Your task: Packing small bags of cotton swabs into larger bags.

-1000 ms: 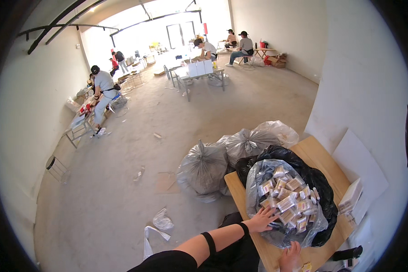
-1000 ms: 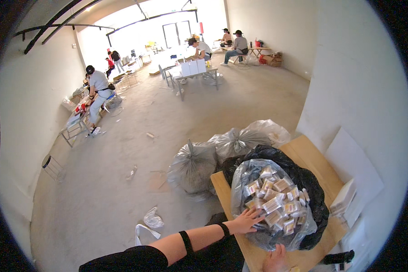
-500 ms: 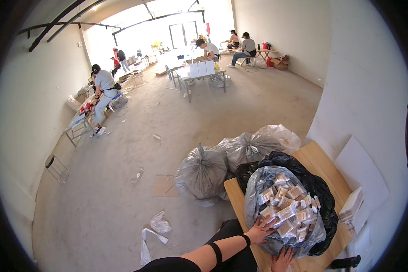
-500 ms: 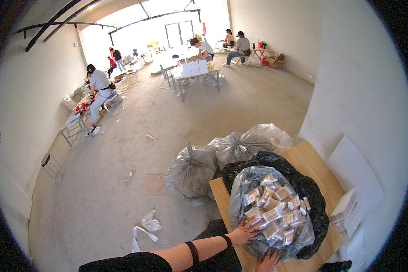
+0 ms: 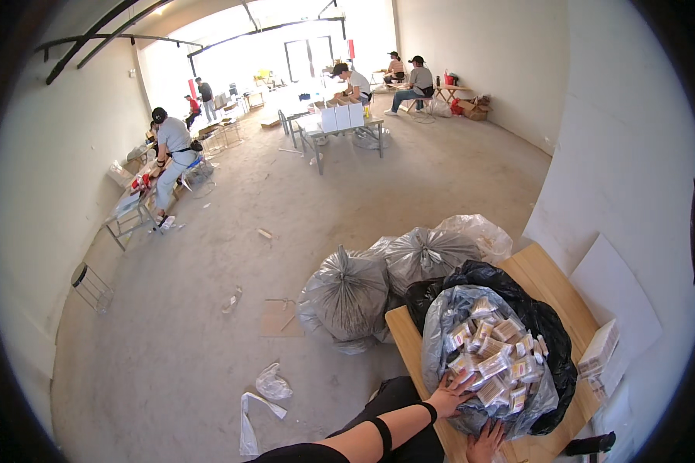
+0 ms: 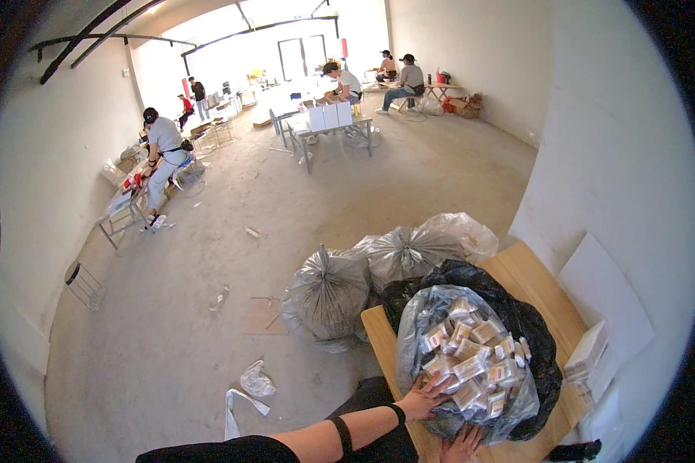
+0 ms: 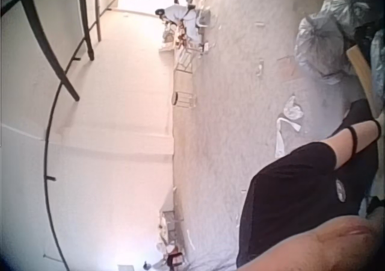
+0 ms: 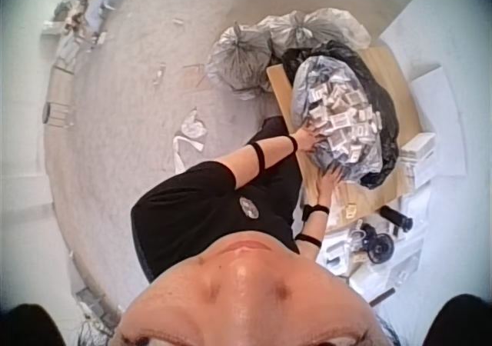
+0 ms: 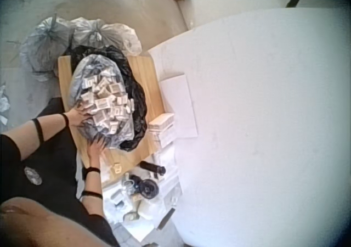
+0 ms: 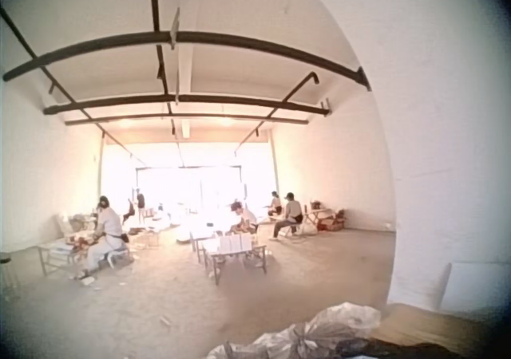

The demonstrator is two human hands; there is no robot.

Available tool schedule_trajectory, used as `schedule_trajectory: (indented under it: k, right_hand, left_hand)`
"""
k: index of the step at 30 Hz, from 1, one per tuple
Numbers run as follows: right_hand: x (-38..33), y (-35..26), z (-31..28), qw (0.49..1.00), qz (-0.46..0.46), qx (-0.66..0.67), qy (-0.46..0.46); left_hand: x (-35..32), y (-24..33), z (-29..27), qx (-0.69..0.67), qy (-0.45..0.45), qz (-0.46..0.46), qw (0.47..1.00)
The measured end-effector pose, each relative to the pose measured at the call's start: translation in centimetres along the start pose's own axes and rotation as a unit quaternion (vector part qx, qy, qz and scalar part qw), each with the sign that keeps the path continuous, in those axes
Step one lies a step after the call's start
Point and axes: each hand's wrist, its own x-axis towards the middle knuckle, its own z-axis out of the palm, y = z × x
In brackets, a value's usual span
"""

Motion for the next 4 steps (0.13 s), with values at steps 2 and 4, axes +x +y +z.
schedule_trajectory:
  k: [2, 4]
  right_hand:
    - [0.1, 0.3, 0.8, 1.000, -0.004, -0.011, 0.012]
    - [0.1, 0.3, 1.7, 0.999, 0.018, -0.003, 0.035]
  left_hand:
    - [0.1, -0.1, 0.3, 0.003, -0.004, -0.004, 1.000]
    - [0.2, -0.3, 0.4, 0.007, -0.008, -0.008, 1.000]
